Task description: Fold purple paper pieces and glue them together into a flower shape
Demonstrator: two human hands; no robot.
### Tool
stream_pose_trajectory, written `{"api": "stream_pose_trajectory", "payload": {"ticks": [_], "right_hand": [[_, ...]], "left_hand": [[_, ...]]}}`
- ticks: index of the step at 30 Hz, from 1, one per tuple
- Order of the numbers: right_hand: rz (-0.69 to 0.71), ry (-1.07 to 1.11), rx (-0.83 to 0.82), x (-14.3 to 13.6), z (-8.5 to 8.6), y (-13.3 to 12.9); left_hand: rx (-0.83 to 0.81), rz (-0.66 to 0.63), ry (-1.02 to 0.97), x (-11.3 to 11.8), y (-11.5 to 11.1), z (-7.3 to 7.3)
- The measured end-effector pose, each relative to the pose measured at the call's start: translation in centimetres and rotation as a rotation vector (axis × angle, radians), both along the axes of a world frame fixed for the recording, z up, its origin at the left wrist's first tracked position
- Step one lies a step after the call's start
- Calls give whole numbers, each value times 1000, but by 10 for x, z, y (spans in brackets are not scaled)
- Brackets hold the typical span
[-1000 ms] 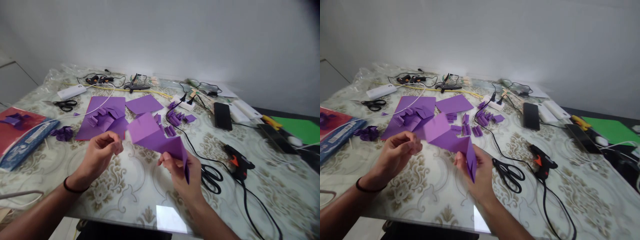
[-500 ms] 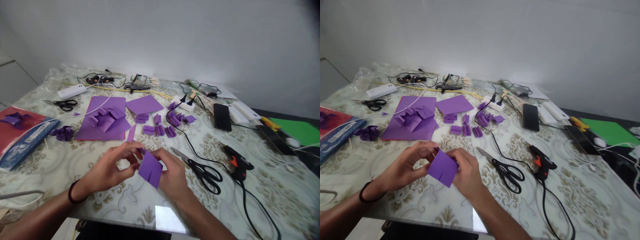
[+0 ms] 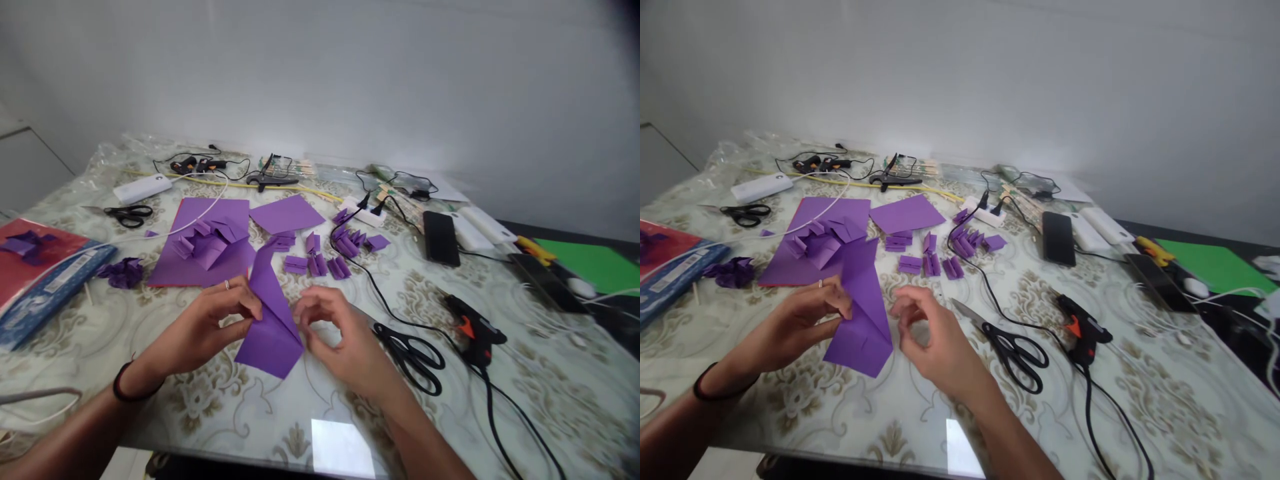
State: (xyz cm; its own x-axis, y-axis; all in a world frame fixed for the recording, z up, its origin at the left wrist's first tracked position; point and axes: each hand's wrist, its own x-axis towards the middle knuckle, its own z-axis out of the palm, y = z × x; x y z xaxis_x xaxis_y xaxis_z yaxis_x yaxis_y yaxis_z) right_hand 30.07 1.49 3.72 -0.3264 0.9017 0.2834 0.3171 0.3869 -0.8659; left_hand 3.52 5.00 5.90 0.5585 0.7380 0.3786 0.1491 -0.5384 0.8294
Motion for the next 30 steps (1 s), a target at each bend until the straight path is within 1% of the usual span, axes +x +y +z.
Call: {"api": "stream_pose_trajectory", "payload": {"ticks": [2, 4, 7, 10, 14, 18, 20, 23, 25, 27, 30], "right_hand": [[-2, 45, 93, 2, 1, 0], [37, -6, 152, 2, 2, -1], [81, -138, 134, 1, 4, -1], [103, -191, 88, 2, 4, 0], [83, -189, 102, 3, 5, 0], [-28, -206, 284, 0, 7, -1], [-2, -232, 335, 0, 9, -1], [120, -214, 302, 2, 10, 1], [169, -154, 255, 4, 11, 2], [177, -68, 220, 6, 12, 2], [137, 48, 213, 8, 13, 2]], "left_hand": [[8, -32, 41, -1, 0, 5], [8, -77, 95, -1, -1, 9], [-33, -197, 114, 0, -2, 12], [-93, -291, 112, -3, -2, 12], [-141, -298, 173, -8, -3, 11], [-142, -298, 192, -8, -5, 13], [-139, -337, 178, -7, -4, 17], [-180, -418, 112, -6, -3, 21], [-227, -437, 44, -6, -2, 23], [-256, -419, -42, -8, -2, 24], [-253, -346, -131, -10, -3, 22]]}}
